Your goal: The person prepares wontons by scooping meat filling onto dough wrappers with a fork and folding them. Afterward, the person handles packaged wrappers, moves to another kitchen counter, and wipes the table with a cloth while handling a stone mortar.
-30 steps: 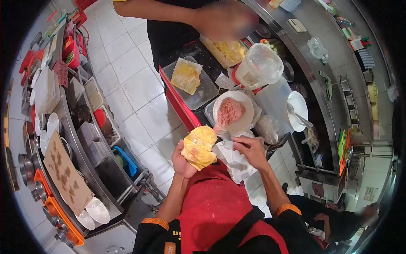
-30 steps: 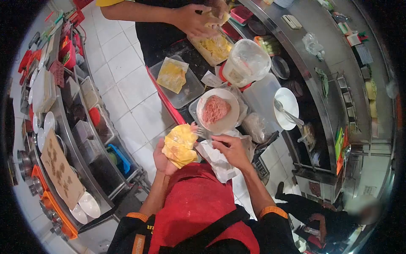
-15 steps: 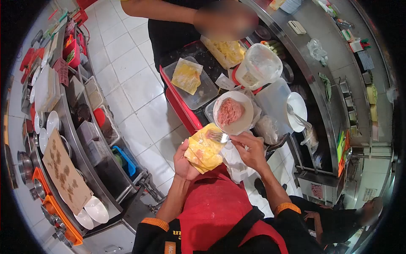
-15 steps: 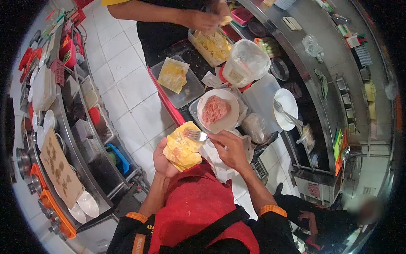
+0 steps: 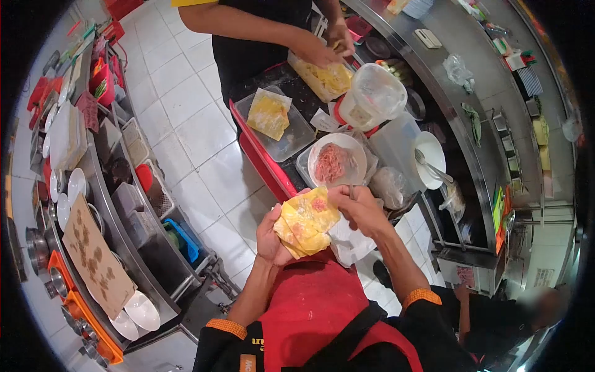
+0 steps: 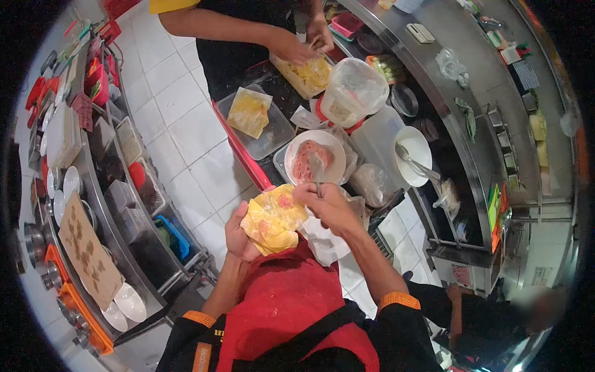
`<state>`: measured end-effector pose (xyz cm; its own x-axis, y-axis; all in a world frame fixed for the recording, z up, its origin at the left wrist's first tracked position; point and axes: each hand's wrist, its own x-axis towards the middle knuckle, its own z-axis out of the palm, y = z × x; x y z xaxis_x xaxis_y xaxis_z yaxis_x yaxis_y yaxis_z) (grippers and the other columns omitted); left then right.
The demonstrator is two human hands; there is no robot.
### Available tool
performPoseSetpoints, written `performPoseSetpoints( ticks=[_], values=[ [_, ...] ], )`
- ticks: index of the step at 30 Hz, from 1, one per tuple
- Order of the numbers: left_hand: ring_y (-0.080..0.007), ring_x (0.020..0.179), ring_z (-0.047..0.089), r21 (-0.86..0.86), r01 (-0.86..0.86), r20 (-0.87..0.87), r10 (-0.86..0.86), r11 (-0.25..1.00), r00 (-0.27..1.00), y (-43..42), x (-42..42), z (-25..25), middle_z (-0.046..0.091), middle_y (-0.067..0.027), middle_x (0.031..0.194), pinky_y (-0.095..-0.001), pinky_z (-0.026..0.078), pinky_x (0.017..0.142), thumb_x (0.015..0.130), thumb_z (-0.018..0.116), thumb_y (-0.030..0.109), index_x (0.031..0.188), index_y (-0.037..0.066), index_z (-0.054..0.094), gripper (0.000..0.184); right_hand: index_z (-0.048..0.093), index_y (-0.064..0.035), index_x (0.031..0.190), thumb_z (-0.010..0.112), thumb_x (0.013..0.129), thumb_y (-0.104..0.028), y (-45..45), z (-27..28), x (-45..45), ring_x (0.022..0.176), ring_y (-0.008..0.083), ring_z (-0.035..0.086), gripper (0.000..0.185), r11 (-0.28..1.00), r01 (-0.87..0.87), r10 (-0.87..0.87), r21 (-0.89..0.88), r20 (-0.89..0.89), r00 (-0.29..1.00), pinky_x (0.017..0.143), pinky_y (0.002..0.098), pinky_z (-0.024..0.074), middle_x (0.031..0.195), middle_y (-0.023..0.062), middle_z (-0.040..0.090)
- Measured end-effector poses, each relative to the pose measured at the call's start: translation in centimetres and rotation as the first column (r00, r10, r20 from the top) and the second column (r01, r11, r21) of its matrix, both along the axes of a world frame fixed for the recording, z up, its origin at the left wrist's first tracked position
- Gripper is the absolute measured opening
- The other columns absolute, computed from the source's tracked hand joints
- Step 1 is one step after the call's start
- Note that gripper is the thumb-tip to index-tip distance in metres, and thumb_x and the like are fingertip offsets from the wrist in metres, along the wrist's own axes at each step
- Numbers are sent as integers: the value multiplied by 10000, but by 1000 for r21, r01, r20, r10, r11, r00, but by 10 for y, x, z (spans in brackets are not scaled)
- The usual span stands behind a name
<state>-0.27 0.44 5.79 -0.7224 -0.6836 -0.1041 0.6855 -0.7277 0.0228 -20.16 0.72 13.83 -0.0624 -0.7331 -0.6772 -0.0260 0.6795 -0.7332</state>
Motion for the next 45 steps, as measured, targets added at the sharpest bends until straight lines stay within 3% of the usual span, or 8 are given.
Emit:
performPoseSetpoints(
  ticks=[2,4,5,13,15,28,34,45],
  values=[
    [-360,1332,365,21,-14,49,13,1000,999,0,-1,3,327,-208,1469,-494,304,1090,974,325,478,1440,-28,241,693,676,-26,949,697,832,-196,4,-1,15,466,70,428,207,994,29,-39,-109,-88,995,464,251,387,606,-49,555],
    [-355,1338,357,26,-5,32,4,1000,999,1,-2,8,317,-206,1474,-491,297,1095,973,306,501,1445,-26,229,711,698,-52,893,706,821,-230,16,-4,23,504,90,512,192,841,-299,-48,-450,-613,789,495,277,422,633,25,625],
    [-351,1344,348,26,13,13,-13,1000,1000,0,-3,9,308,-205,1479,-488,289,1099,973,288,523,1449,-25,216,730,726,-89,914,694,820,-197,26,-34,14,562,159,611,146,720,-442,-14,-535,-648,762,542,311,473,711,85,671],
    [-335,1262,453,35,0,-42,2,999,999,-1,-6,10,437,-204,1381,-460,348,1066,939,223,645,1434,-21,257,830,672,-89,1040,688,732,-171,17,-11,25,736,304,652,318,661,-511,-64,-550,-720,691,645,379,523,869,88,658],
    [-328,1240,476,57,-3,-50,6,998,999,-2,-9,9,464,-206,1355,-457,365,1054,930,225,662,1429,-23,266,848,631,-80,1096,674,702,-138,16,-13,24,800,309,649,401,696,-636,63,-333,-854,516,673,392,521,988,98,643],
    [-338,1240,458,189,-44,214,3,981,977,-3,-17,13,403,-227,1396,-478,343,1066,882,245,734,1425,-13,214,924,646,-15,1086,763,740,-316,9,-4,33,912,292,651,474,716,-646,353,-263,-662,661,820,380,493,1001,156,668],
    [-319,1224,475,133,-22,170,-1,991,985,-5,-11,11,473,-203,1324,-466,356,1056,906,241,704,1353,-4,356,845,658,26,1037,756,779,-277,-4,-17,15,814,123,586,410,966,-248,248,-77,-6,969,754,281,472,888,77,662],
    [-314,1208,485,56,40,147,-48,998,988,-8,-5,13,490,-173,1312,-432,339,1066,888,228,732,1283,-9,420,861,616,53,1103,822,698,-321,-1,-6,41,897,169,600,588,786,-582,399,-208,-547,735,842,322,468,1009,137,658]
  ],
)
